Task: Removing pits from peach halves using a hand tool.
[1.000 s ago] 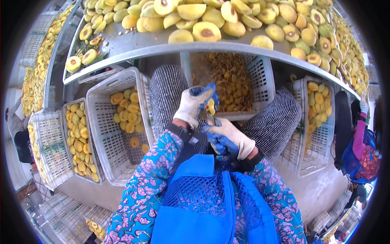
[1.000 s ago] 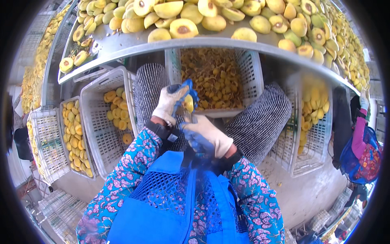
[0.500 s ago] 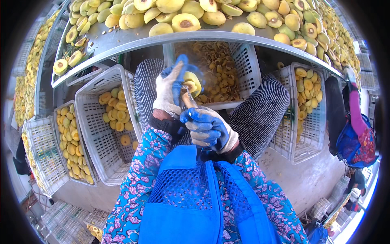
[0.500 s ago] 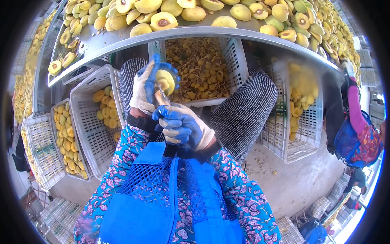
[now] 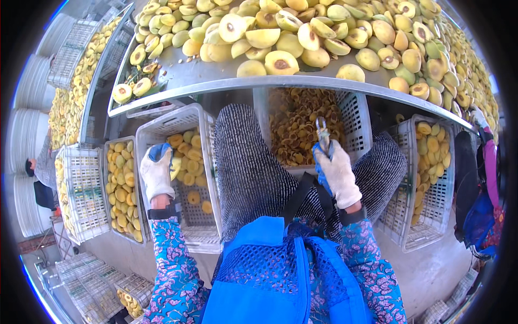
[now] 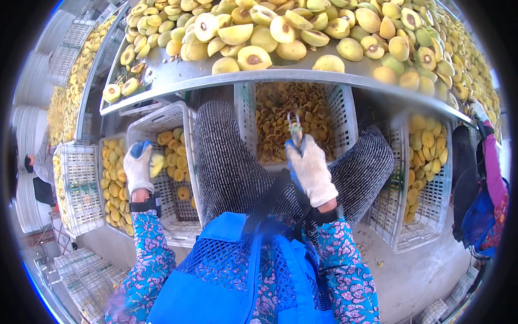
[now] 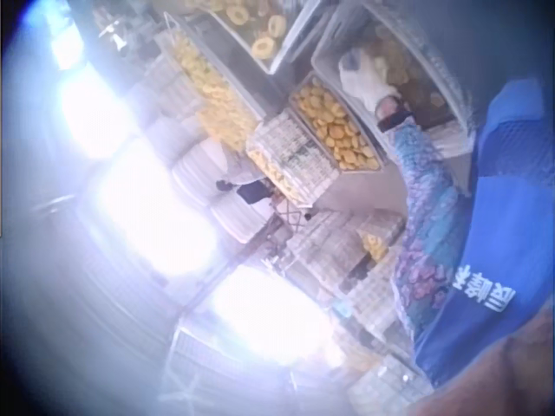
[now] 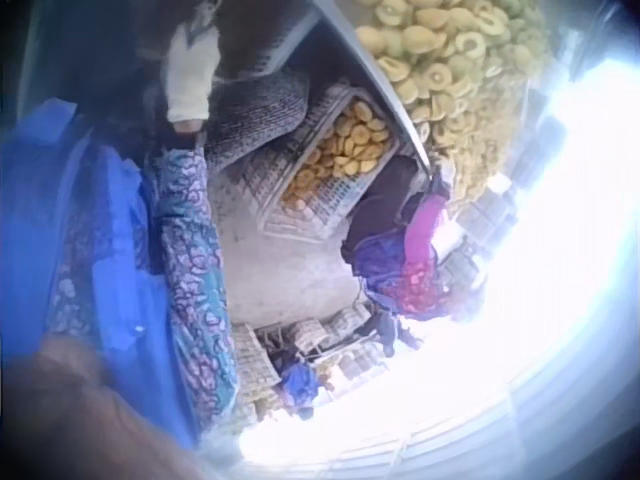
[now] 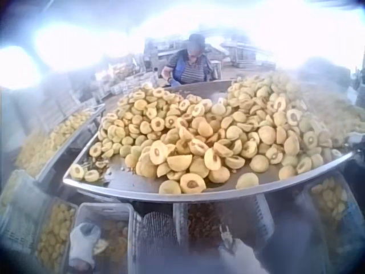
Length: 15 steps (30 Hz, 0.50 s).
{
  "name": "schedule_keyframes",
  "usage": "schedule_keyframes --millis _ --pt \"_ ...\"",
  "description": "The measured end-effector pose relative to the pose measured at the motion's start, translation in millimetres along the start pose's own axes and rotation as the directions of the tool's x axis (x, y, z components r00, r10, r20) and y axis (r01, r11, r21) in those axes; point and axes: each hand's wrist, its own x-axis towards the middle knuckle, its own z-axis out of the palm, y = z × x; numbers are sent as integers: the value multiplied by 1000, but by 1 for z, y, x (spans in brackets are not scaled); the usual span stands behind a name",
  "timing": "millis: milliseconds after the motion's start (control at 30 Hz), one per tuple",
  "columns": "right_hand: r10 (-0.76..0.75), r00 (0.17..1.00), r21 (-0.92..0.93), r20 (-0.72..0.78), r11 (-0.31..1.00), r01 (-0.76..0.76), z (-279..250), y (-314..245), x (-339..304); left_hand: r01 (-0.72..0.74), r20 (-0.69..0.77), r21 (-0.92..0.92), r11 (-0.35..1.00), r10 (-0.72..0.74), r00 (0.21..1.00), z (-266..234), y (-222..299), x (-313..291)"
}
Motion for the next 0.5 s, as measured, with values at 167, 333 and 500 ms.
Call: schedule_keyframes --millis 167,333,500 --pt "-24 1000 -66 9 998 24 7 7 0 -448 40 30 893 447 894 53 114 9" --pt "-4 1000 -6 26 1000 4 10 20 -3 -628 484 570 530 402 777 141 178 53" --pt "39 999 -3 -9 999 -39 11 10 -6 -750 679 454 481 358 641 165 174 86"
